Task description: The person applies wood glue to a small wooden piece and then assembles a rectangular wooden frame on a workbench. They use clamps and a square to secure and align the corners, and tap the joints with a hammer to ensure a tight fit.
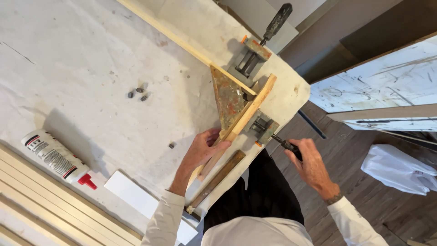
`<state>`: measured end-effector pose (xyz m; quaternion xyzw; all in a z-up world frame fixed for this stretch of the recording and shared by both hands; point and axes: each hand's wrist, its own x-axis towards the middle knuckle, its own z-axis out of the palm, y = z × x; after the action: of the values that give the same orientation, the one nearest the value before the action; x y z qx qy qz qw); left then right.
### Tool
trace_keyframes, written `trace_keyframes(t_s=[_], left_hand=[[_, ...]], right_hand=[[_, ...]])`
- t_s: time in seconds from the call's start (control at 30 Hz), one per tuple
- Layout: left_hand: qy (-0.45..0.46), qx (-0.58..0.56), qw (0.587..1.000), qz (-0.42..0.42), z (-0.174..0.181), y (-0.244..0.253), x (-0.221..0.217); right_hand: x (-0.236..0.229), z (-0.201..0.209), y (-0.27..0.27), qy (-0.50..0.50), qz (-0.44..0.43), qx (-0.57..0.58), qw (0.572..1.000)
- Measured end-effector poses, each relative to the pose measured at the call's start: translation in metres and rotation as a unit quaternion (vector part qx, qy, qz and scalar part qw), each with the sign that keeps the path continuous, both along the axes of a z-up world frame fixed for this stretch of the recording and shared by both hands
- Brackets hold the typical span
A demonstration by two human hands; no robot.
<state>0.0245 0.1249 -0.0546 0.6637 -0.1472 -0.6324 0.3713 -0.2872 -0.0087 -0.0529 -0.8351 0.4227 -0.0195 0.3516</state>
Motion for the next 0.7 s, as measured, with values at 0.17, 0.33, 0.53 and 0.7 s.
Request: trace_keyframes(t_s=[0.17,0.33,0.53,0.7], left_hand=[[0.002,-0.002,1.0,0.015,0.006,-0.004,-0.002],[0.002,-0.006,1.0,0.018,0.007,-0.004,-0.002],[0.017,-0.023,1.0,0.013,-0.009,0.017,0.004],[0.019,-0.016,1.0,-0.004,0.003,0.025,0.017]], right_hand=[[-0.009,-0.022,0.009,-0.048,-0.025,-0.116,0.992],[0.038,0.041,-0.019,-0.044,0.002,-0.048,0.998],[0.141,0.077,-0.045,0.012,0.056,-0.012,0.998],[0.141,0.041,-0.043,0.01,0.072,-0.042,0.996]])
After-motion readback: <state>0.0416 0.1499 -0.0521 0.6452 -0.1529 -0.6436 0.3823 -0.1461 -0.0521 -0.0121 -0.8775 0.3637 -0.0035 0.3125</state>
